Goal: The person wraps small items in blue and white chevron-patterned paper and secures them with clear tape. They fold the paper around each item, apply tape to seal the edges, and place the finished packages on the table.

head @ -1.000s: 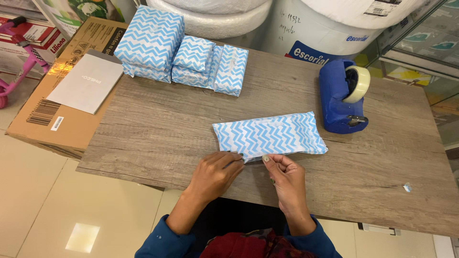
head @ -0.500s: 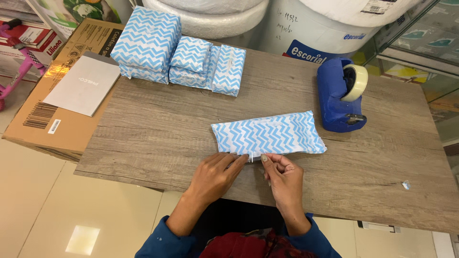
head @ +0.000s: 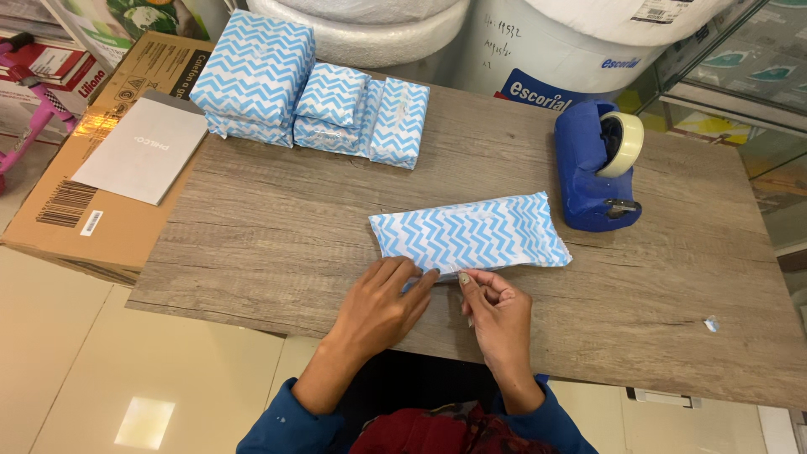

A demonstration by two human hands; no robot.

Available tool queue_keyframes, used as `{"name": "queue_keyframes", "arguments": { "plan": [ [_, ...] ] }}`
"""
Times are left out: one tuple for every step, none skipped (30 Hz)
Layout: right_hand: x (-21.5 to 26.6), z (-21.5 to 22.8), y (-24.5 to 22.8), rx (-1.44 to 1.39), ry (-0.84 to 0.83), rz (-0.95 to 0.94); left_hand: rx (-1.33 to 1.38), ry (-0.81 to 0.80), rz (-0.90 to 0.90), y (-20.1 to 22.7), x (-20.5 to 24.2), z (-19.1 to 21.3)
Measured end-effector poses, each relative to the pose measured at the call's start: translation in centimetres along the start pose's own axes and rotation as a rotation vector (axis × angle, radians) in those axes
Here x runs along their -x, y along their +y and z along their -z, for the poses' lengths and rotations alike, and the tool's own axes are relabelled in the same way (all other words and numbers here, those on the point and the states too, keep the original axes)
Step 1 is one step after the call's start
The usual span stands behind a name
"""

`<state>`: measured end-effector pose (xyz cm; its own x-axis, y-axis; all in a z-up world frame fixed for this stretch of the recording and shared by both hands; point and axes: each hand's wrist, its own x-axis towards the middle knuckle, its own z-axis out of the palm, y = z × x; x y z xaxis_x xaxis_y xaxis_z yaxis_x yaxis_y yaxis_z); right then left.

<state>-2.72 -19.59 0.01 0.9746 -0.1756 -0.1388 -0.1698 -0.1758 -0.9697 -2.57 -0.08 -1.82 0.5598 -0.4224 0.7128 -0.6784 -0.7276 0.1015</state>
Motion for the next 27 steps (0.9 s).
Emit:
{"name": "queue_keyframes", "arguments": {
  "plan": [
    [-0.3,0.1,0.3,0.000,0.000,0.000,0.000,0.000,0.000,-0.1,0.1,-0.1],
    [-0.5,0.2,0.6,-0.038,-0.009,-0.003,-0.002,-0.014,-0.001,-0.1,0.2,-0.3],
    [-0.8,0.3,1.0,-0.076,-0.017,-0.006,-0.003,-0.027,-0.002,-0.2,0.3,-0.4],
    [-0.8,0.6,0.8,-0.075,-0.017,-0.006,-0.003,-0.027,-0.002,-0.2,0.4,-0.5],
    [-0.9,0.8,0.6,-0.054,-0.013,-0.011,-0.009,-0.039,-0.020,-0.3,0.4,-0.5],
    [-0.9,1.0,0.3,-0.032,-0.010,-0.016,-0.016,-0.051,-0.038,-0.4,0.5,-0.6],
    [-1.1,1.4,0.7,-0.033,-0.009,-0.015,-0.016,-0.051,-0.039,-0.4,0.5,-0.6],
    [-1.2,1.8,1.1,0.074,0.040,0.085,-0.010,-0.061,-0.031,-0.5,0.5,-0.6],
    [-1.3,2.2,1.5,0.182,0.089,0.185,-0.003,-0.072,-0.022,-0.5,0.6,-0.6],
    [-1.3,2.3,1.1,0.182,0.089,0.185,-0.002,-0.072,-0.022,-0.5,0.7,-0.7],
    [-1.3,2.4,0.6,0.360,0.148,0.542,-0.012,-0.075,-0.026,-0.5,0.7,-0.8],
    [-1.3,2.5,0.2,0.536,0.203,0.900,-0.021,-0.079,-0.030,-0.5,0.8,-0.9],
    [-1.5,2.5,-0.4,0.537,0.204,0.901,-0.021,-0.078,-0.030,-0.4,0.7,-0.8],
    [-1.7,2.5,-1.0,0.621,0.226,1.037,-0.011,-0.078,-0.027,-0.4,0.7,-0.8],
    [-2.0,2.4,-1.6,0.702,0.245,1.179,-0.007,-0.076,-0.022,-0.5,0.6,-0.6],
    [-2.8,2.2,-1.3,0.699,0.244,1.184,-0.011,-0.074,-0.021,-0.3,0.3,-0.5],
    [-3.5,2.0,-0.9,0.796,0.193,1.225,-0.029,-0.034,-0.006,-0.1,0.2,-0.4],
    [-4.2,1.9,-0.5,0.893,0.142,1.265,-0.047,0.005,0.010,0.1,0.1,-0.2],
    [-4.5,1.7,-0.7,0.891,0.140,1.265,-0.048,0.004,0.011,0.1,0.2,-0.4],
    [-4.8,1.6,-0.8,0.885,0.095,1.272,-0.054,0.015,0.009,0.0,0.3,-0.5],
    [-5.3,1.5,-1.0,0.879,0.052,1.280,-0.061,0.027,0.004,-0.1,0.3,-0.7],
    [-5.5,1.6,-1.4,0.877,0.054,1.281,-0.063,0.027,0.002,-0.2,0.2,-0.6],
    [-5.5,1.8,-1.7,0.876,0.004,1.285,-0.052,0.026,0.003,-0.2,0.3,-0.6],
    [-5.6,2.1,-2.0,0.874,-0.045,1.287,-0.041,0.024,0.004,-0.1,0.3,-0.6],
    [-5.9,2.1,-2.0,0.875,-0.044,1.283,-0.038,0.021,0.002,-0.2,0.4,-0.6],
    [-6.1,2.2,-2.0,0.814,-0.117,1.257,-0.034,0.009,0.011,-0.2,0.4,-0.6],
    [-6.5,2.2,-2.1,0.752,-0.187,1.234,-0.032,0.000,0.018,-0.2,0.4,-0.6]
  ]
}}
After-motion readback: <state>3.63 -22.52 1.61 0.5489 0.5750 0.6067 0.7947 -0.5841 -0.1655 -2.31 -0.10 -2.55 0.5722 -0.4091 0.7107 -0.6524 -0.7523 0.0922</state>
